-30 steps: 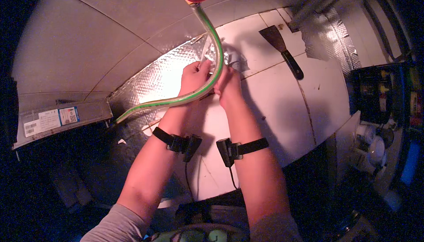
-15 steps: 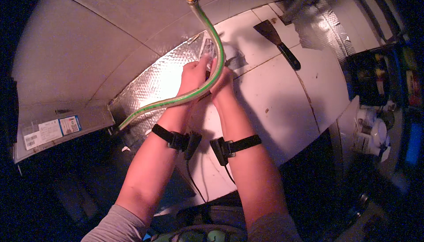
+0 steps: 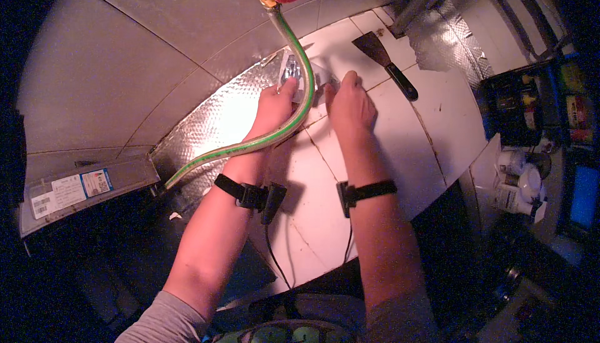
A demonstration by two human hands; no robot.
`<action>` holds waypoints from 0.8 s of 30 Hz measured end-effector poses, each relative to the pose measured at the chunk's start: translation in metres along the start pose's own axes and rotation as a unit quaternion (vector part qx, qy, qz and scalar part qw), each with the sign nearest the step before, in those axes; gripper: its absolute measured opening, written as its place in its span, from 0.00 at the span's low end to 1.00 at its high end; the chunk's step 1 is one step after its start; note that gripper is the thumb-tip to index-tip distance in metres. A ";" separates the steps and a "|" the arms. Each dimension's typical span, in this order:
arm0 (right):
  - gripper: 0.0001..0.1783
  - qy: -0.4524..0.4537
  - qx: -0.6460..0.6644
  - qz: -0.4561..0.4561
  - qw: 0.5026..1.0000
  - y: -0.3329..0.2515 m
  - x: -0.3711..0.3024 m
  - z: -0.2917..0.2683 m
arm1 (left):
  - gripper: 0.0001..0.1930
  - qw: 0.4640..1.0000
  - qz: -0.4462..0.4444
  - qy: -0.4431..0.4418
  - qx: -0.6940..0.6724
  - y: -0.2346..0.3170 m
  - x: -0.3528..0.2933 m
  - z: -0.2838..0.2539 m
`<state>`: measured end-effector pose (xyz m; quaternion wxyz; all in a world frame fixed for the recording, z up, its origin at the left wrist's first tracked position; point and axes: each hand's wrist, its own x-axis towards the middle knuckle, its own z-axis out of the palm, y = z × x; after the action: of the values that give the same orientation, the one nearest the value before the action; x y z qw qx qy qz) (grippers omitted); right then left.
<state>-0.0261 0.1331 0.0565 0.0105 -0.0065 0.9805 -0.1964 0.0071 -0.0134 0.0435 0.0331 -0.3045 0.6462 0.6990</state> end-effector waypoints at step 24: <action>0.03 0.165 0.122 -0.112 0.972 0.023 0.015 0.034 | 0.15 0.971 -0.069 -0.101 -0.205 -0.004 -0.010 -0.006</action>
<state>-0.0410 0.1413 0.0154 -0.1730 -0.0821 0.9303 -0.3128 0.0193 -0.0145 0.0444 0.0832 -0.2770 0.4597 0.8397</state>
